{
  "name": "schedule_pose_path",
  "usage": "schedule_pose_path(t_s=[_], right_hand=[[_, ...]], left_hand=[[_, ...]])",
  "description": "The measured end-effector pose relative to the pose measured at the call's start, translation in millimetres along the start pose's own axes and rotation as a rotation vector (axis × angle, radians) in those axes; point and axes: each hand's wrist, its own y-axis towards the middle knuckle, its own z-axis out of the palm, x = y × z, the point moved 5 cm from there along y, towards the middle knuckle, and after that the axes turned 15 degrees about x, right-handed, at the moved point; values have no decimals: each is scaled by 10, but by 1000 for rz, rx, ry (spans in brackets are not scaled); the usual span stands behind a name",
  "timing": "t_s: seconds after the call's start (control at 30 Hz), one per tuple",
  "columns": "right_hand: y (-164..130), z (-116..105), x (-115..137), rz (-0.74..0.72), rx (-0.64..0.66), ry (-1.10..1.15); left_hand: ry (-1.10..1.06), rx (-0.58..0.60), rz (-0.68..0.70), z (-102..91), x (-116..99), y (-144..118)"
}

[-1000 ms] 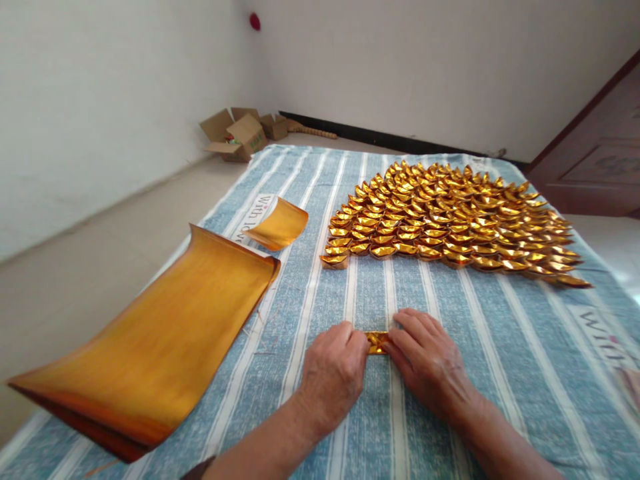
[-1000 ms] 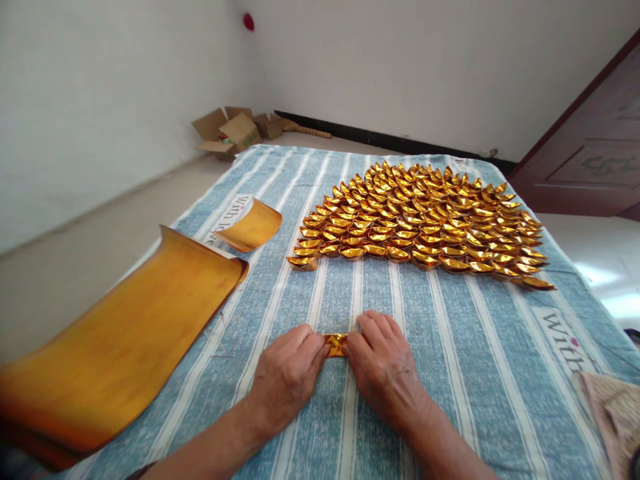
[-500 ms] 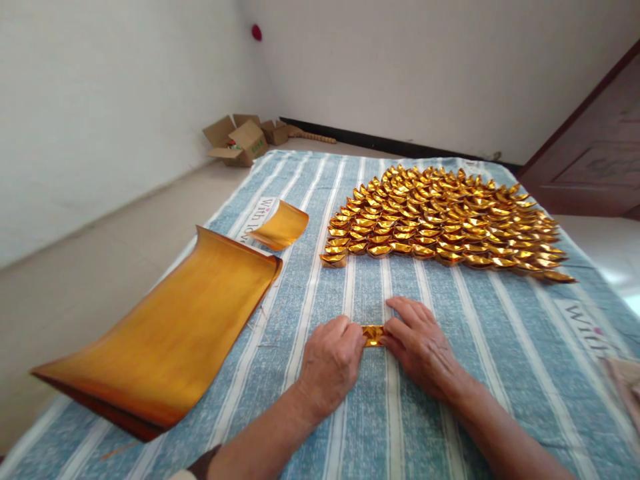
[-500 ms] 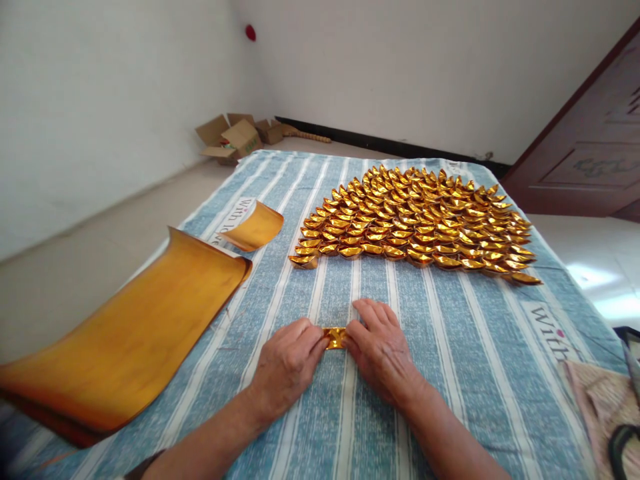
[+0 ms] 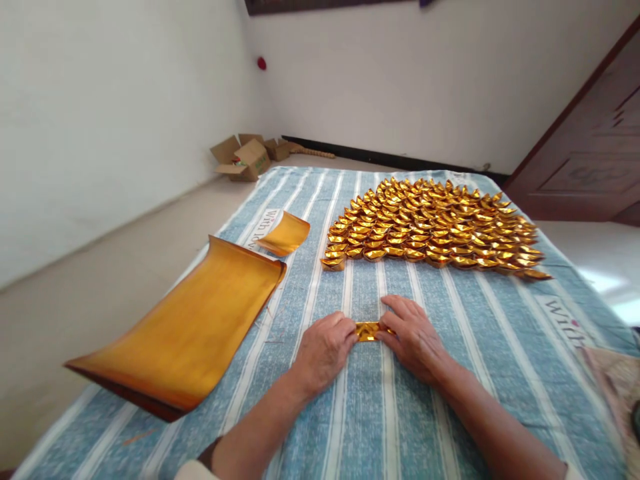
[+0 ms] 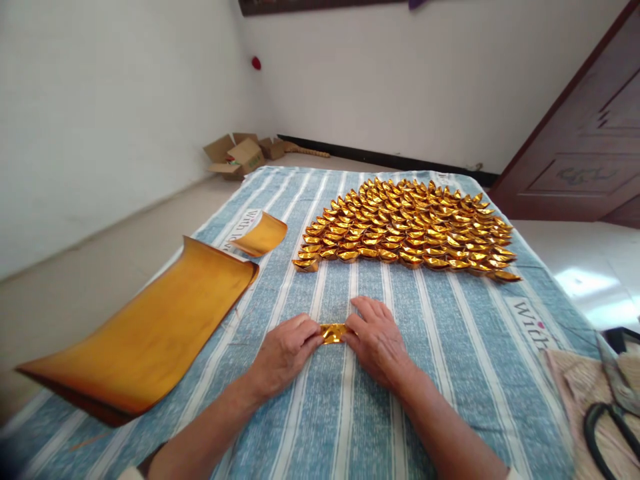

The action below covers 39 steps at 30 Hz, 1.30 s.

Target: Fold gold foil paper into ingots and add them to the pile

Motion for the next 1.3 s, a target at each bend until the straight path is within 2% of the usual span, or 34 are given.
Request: schedule_pose_path(t_s=[0.1, 0.2, 0.27, 0.37, 0.5, 0.67, 1.03, 1.13, 1.3], right_hand=[[9, 0, -3, 3, 13, 18], [17, -4, -3, 8, 19, 28], [22, -5, -5, 7, 15, 33], [28, -3, -8, 2, 13, 34], [34, -9, -7, 1, 9, 33], [39, -35, 12, 10, 14, 43], [35, -55, 8, 3, 28, 61], [38, -63, 7, 3, 28, 64], [31, -69, 4, -8, 31, 70]], left_hand=[[-93, 44, 4, -30, 21, 7], [-154, 45, -67, -58, 2, 30], [-140, -5, -132, -73, -37, 52], [-100, -56, -149, -56, -122, 98], [-95, -36, -157, -16, -144, 146], [-124, 9, -175, -58, -97, 173], [-223, 150, -65, -101, 41, 245], [-196, 167, -26, -112, 31, 239], [-64, 227, 115, -147, -80, 210]])
